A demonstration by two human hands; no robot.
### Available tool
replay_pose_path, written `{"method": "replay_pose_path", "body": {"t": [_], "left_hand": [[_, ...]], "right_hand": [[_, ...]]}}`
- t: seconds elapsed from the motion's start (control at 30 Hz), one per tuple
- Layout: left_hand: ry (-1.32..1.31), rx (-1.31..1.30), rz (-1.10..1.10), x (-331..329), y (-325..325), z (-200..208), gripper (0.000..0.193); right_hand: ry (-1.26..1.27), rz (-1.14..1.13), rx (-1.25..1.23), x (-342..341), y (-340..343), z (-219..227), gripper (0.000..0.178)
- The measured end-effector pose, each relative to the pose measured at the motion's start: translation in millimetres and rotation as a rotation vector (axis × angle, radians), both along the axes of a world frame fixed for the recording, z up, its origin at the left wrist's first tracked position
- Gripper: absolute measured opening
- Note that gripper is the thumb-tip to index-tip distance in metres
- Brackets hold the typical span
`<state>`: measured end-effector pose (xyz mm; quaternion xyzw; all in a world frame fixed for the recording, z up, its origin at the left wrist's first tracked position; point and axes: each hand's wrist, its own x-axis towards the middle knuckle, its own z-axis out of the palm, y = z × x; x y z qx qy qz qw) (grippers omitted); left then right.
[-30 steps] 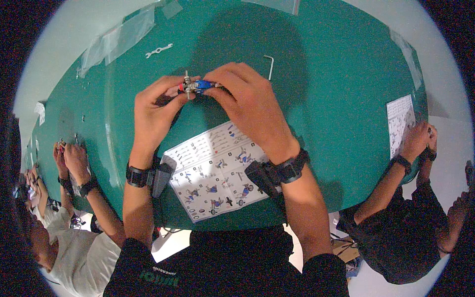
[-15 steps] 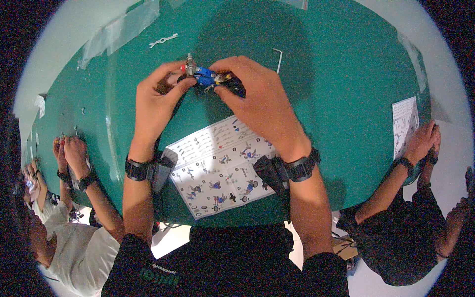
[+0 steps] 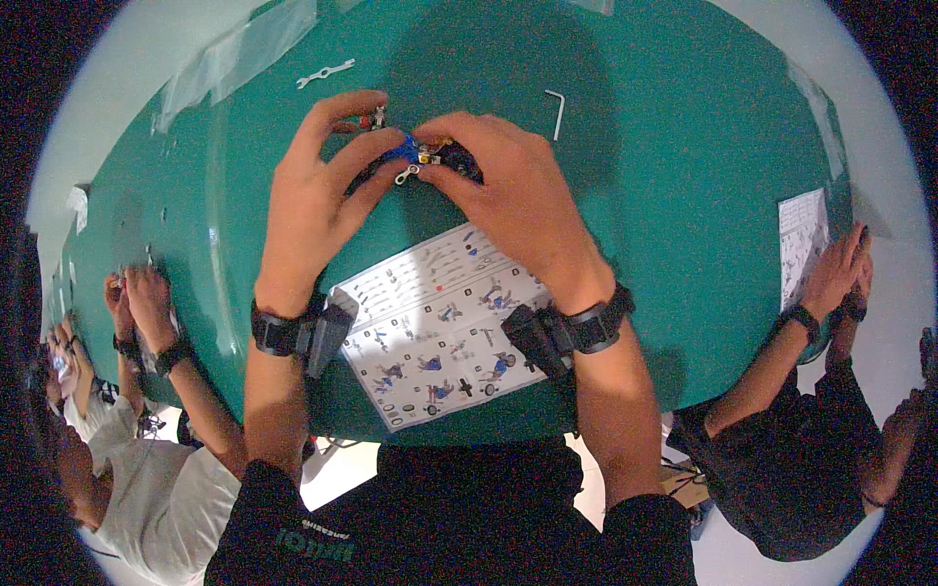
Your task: The person is assembling a small toy motorcycle using instructions.
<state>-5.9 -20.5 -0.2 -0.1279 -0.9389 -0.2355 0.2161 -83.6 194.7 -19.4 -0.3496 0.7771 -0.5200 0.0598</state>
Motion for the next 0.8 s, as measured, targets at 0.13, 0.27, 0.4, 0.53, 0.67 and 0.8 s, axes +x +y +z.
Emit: {"method": "replay_pose_path", "body": {"t": [0.13,0.27,0.4,0.53,0.67,0.8], "left_hand": [[0.011,-0.055,0.008,1.5,2.9,2.8,0.028],[0.049,-0.070,-0.020,2.0,2.2,2.8,0.029],[0.044,-0.082,-0.049,0.7,-3.8,-2.2,0.029],[0.028,-0.029,-0.039,0.9,-1.1,-2.1,0.028],[-0.012,-0.018,-0.024,0.7,2.2,3.2,0.026],[-0.073,0.035,-0.024,1.4,7.5,-1.1,0.024]], "right_hand": [[-0.011,-0.003,0.051,-0.6,1.2,1.9,0.034],[-0.001,-0.019,0.065,-0.7,0.3,-3.2,0.034],[0.004,-0.020,0.009,-1.4,-0.6,-4.7,0.030],[-0.034,-0.023,0.003,-0.2,-2.4,-3.9,0.031],[-0.032,-0.016,0.061,0.3,-1.2,-1.1,0.032],[-0.009,-0.011,-0.004,-0.1,-2.0,-7.4,0.029]]}}
